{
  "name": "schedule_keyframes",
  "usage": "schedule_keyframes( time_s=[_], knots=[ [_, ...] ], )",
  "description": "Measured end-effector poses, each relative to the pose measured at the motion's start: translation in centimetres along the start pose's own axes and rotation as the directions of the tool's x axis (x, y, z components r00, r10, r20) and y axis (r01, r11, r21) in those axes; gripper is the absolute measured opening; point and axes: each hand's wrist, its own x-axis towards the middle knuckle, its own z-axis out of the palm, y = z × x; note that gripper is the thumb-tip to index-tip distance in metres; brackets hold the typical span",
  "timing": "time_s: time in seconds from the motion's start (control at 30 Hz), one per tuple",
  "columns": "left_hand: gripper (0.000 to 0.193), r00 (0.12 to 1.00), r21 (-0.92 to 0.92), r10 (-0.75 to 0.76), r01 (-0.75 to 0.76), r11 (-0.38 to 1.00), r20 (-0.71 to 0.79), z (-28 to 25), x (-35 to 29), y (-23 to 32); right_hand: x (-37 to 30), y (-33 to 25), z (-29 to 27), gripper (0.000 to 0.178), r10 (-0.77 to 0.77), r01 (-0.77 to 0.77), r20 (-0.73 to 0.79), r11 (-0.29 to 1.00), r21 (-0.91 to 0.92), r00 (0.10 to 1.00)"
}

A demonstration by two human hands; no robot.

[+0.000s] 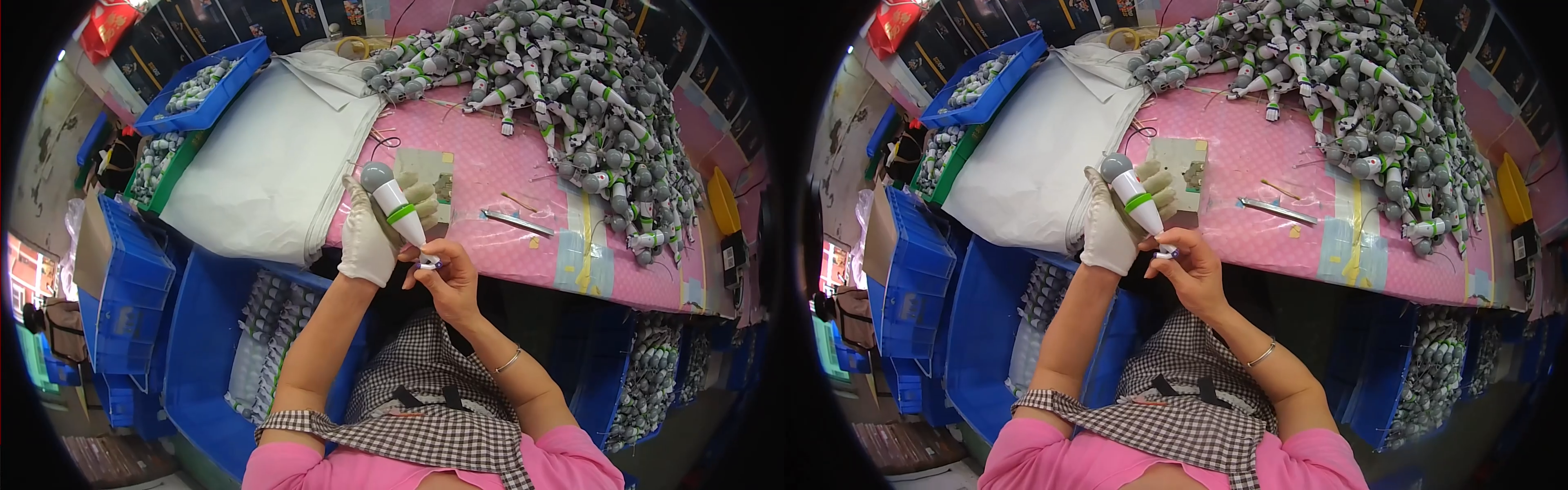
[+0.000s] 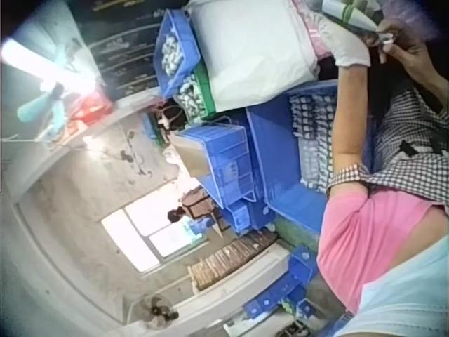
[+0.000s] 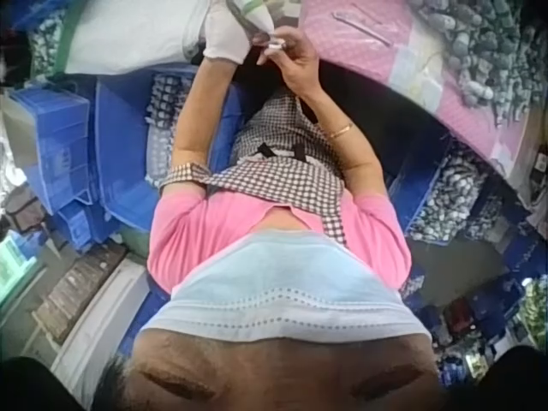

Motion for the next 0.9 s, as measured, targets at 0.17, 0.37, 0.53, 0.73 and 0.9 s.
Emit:
schedule_keyframes(
  time_s=[0.17, 0.37, 0.53, 0.73, 0.9],
  knots=[
    [0.075, 1.0, 0.007, -0.004, 0.004, 1.0, 0.027, 0.0, -0.2, -0.1, -0.3, 0.3, -0.5, 0.03, -0.015, 0.014, -0.001, 0.971, -0.238, 1.0],
    [0.074, 0.989, 0.312, 0.145, -0.148, 0.938, 0.033, -2.6, 0.4, -0.2, 1.1, -1.3, -0.2, 0.039, -0.194, 0.352, 0.3, 0.649, -0.675, 0.934],
    [0.075, 0.999, 0.104, 0.034, -0.035, 0.994, 0.009, -1.5, 0.0, 0.3, 0.5, -1.6, -0.2, 0.039, -0.106, 0.28, 0.283, 0.662, -0.695, 0.953],
    [0.04, 0.986, 0.125, -0.02, -0.001, 0.992, 0.168, -1.6, -1.1, -0.7, 0.0, -1.8, -0.5, 0.037, 0.02, 0.105, 0.171, 0.719, -0.687, 0.985],
    [0.019, 0.975, 0.41, 0.222, -0.203, 0.889, 0.001, -2.6, -2.3, 2.5, 2.7, -7.6, -3.8, 0.032, -0.039, -0.182, -0.231, 0.494, -0.85, 0.972]
  ],
)
